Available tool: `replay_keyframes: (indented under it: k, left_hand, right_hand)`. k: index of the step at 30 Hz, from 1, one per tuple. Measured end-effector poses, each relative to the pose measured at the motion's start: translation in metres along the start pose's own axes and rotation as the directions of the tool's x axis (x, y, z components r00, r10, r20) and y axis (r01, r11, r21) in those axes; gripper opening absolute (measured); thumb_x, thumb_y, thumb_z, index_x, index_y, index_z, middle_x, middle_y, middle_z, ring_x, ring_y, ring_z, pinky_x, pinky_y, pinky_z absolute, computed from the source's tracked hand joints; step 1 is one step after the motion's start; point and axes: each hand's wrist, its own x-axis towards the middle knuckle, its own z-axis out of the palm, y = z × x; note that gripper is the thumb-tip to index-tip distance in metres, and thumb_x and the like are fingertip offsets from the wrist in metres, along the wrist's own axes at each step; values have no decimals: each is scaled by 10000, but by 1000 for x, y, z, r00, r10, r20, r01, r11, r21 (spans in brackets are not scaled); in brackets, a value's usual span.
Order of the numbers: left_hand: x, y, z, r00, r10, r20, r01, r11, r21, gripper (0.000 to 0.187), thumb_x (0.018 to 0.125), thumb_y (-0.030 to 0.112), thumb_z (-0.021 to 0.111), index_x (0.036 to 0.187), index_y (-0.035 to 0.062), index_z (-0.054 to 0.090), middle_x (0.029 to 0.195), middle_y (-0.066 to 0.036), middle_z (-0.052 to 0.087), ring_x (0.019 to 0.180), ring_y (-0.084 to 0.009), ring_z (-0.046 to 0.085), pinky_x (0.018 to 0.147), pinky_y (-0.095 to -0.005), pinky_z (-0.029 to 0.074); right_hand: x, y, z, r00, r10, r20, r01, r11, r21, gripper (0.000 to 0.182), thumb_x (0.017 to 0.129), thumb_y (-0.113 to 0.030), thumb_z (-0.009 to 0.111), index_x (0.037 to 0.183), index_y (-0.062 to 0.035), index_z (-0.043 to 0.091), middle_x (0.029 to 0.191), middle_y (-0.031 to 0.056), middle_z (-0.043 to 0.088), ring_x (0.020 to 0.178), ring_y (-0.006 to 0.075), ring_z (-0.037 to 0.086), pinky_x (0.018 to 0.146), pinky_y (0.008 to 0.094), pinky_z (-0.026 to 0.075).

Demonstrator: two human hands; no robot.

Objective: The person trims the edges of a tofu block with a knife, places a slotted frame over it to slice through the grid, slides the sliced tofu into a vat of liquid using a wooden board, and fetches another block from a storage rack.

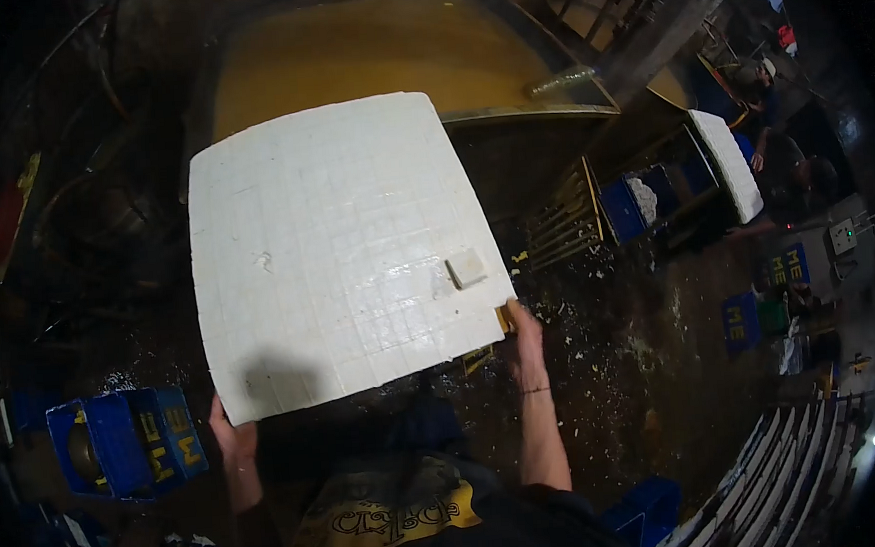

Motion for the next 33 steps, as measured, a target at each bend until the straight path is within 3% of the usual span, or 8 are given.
replay_keyframes:
  k: [3, 4, 6, 9, 16, 21, 28, 33]
  left_hand:
    - [-1, -16, 12, 990, 100, 95, -88, 988, -124, 444, 1024, 300, 334, 1320, 20, 510, 1284, -125, 583, 1129, -243, 596, 931, -383, 523]
    - [-3, -7, 26, 954, 51, 294, 14, 976, -216, 461, 1012, 323, 344, 1330, 31, 506, 1288, -126, 582, 1131, -245, 597, 886, -380, 544]
    - [0, -4, 25, 875, 30, 483, 121, 953, -279, 478, 1001, 346, 355, 1339, 41, 502, 1291, -126, 582, 1132, -247, 598, 840, -377, 565]
    - [-2, -12, 21, 996, -2, 89, 35, 928, -372, 484, 1003, 318, 368, 1392, 43, 453, 1323, -153, 563, 1150, -270, 598, 886, -395, 565]
    - [95, 45, 94, 968, 156, 199, -140, 986, -96, 414, 1027, 296, 389, 1285, 6, 533, 1275, -135, 593, 1154, -258, 593, 956, -382, 515]
    - [218, 45, 153, 939, 174, 297, -78, 948, -308, 391, 1035, 253, 379, 1250, -23, 553, 1253, -135, 612, 1177, -284, 573, 1032, -410, 441]
    - [326, 30, 190, 946, 235, 226, -197, 965, -175, 420, 1027, 276, 379, 1256, -22, 567, 1284, -140, 607, 1203, -282, 562, 1047, -394, 412]
    - [360, 24, 204, 995, 73, 73, -58, 981, -186, 480, 1019, 365, 408, 1286, -6, 556, 1281, -134, 611, 1154, -264, 589, 1003, -379, 436]
  right_hand:
    - [8, 66, -5, 993, -54, 102, -12, 831, 556, 413, 906, -291, 573, 1201, -3, 610, 1175, 95, 658, 1102, 241, 616, 961, 396, 498]
    - [12, 76, 3, 993, -80, 91, 2, 763, 646, 434, 886, -297, 567, 1200, -1, 609, 1176, 99, 658, 1096, 255, 622, 974, 418, 490]
    - [21, 81, 8, 986, -141, 86, 62, 797, 601, 475, 848, -300, 529, 1204, 4, 609, 1189, 114, 654, 1112, 287, 620, 990, 434, 482]
    - [18, 58, 22, 971, -175, 164, 62, 843, 534, 565, 835, -316, 487, 1292, 9, 553, 1249, 141, 625, 1147, 350, 597, 1025, 467, 456]
    - [109, 10, 73, 934, -273, 230, 89, 803, 590, 474, 859, -326, 464, 1185, -12, 606, 1203, 122, 645, 1126, 302, 609, 1025, 459, 457]
    - [196, -51, 163, 955, -215, 203, 41, 776, 630, 358, 834, -181, 522, 1155, -48, 609, 1106, 67, 670, 1020, 241, 653, 944, 422, 516]
    - [293, -69, 203, 941, -251, 228, 61, 787, 614, 338, 847, -137, 509, 1155, -35, 604, 1092, 85, 673, 1010, 237, 662, 924, 414, 539]
    - [310, -82, 218, 969, -180, 171, 47, 810, 585, 300, 851, -128, 506, 1107, -18, 617, 1051, 85, 675, 977, 232, 668, 910, 408, 544]
